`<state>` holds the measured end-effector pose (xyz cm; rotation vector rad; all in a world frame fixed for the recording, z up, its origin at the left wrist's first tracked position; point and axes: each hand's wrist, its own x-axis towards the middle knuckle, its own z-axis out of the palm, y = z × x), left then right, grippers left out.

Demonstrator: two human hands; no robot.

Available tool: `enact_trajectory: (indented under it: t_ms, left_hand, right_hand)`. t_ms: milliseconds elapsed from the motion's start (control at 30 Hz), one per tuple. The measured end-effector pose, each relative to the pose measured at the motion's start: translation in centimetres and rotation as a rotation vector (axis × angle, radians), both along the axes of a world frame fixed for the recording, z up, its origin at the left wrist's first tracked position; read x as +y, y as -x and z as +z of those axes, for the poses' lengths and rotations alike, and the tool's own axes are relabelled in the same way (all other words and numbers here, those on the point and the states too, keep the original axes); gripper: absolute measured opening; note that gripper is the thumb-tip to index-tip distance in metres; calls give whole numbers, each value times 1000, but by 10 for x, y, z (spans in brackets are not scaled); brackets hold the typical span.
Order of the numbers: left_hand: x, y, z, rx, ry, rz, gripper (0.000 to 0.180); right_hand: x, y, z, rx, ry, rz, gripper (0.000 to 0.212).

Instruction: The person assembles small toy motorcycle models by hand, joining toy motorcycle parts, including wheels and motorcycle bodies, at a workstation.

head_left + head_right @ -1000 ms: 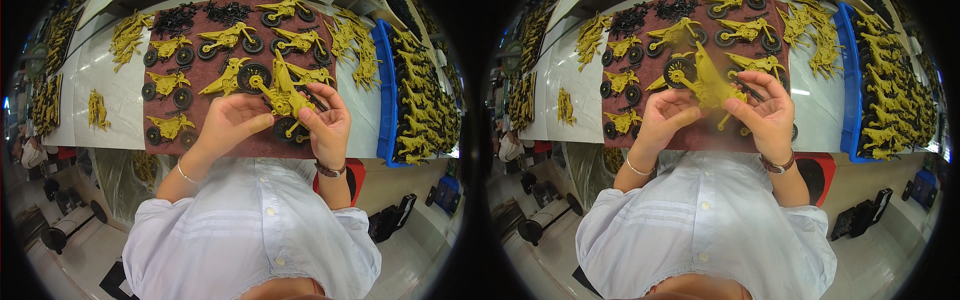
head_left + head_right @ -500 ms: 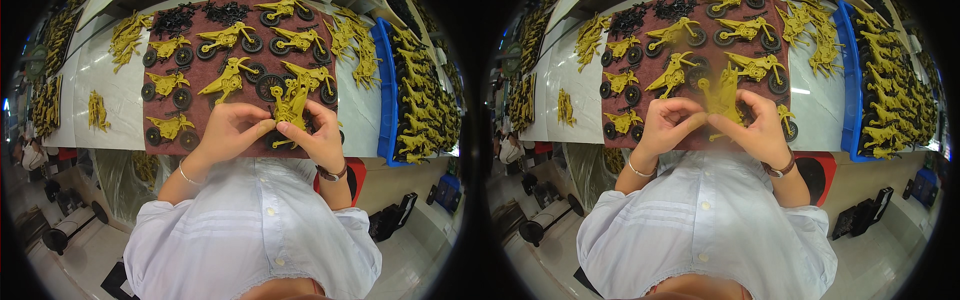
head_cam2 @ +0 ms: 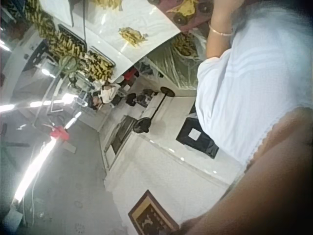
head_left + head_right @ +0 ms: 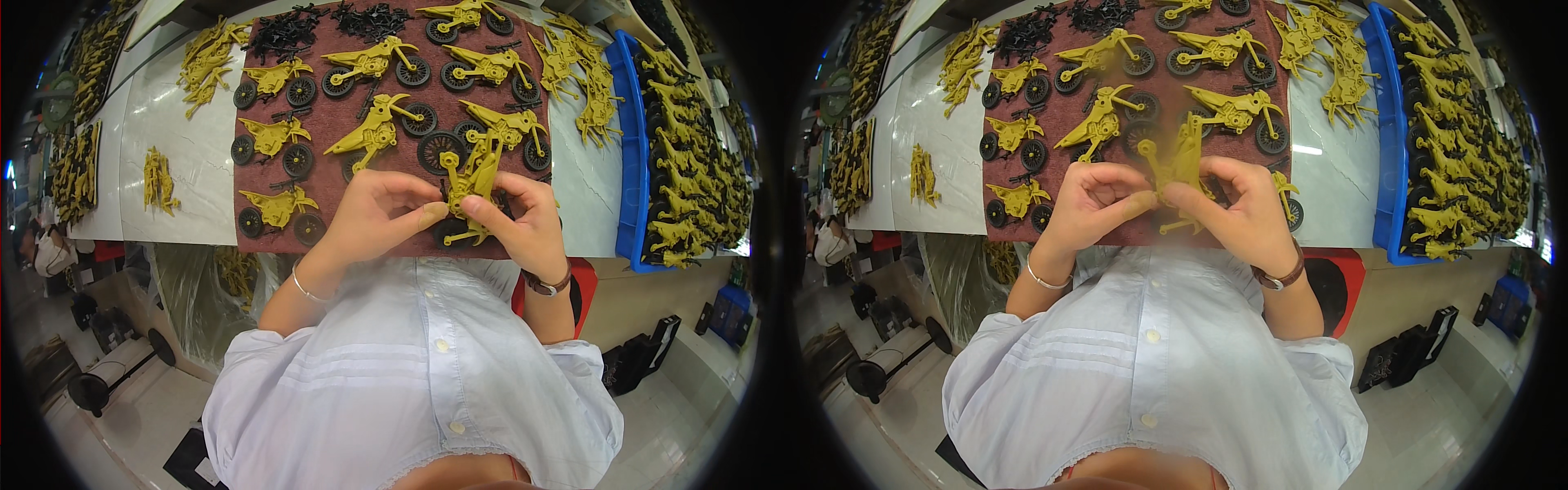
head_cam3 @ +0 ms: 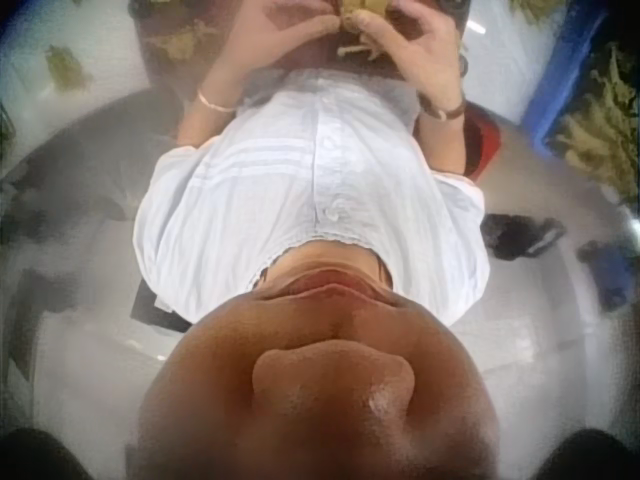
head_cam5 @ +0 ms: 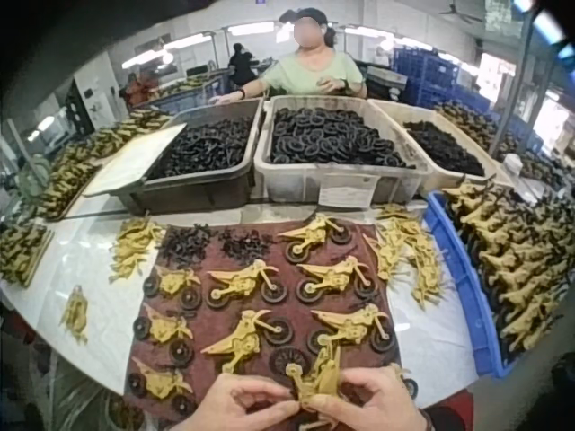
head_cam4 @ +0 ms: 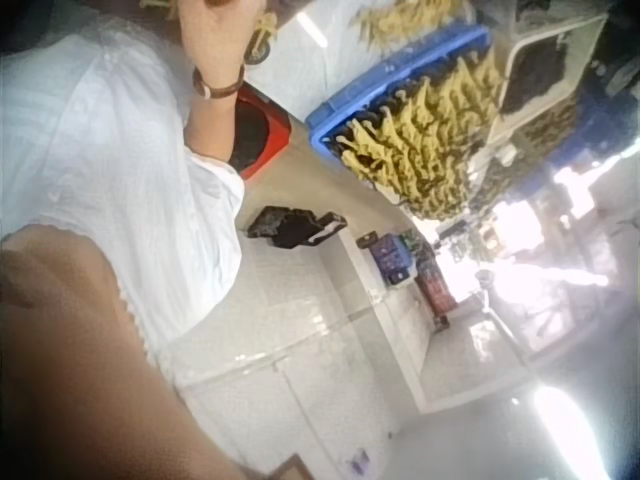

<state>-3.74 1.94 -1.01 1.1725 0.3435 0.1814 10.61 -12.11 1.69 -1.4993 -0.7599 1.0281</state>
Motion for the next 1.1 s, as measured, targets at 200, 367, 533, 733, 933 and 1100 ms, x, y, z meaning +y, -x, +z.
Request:
enact_trajectory:
  t_ms: [200,367,533,733,933,1100]
  left_hand:
    - [0,0,3,-15,-52,27,10]
    - [0,0,4,-2,-67,7,11]
    - [-1,0,3,32,-93,38,10]
    - [-3,0,4,8,-153,32,8]
    - [-1,-1,-1,-22,-155,43,13]
    - [-1,0,2,3,-44,16,14]
  right_hand:
    - [-4,-5,-3,197,-46,27,20]
    - [-7,-8,-5,214,-28,64,20]
    - [-3,3,2,136,-29,-45,19]
    - [1,8,-2,-17,-92,-37,20]
    - [1,10,-4,19,-104,-73,19]
    - [1,10,-2,66,-117,-74,21]
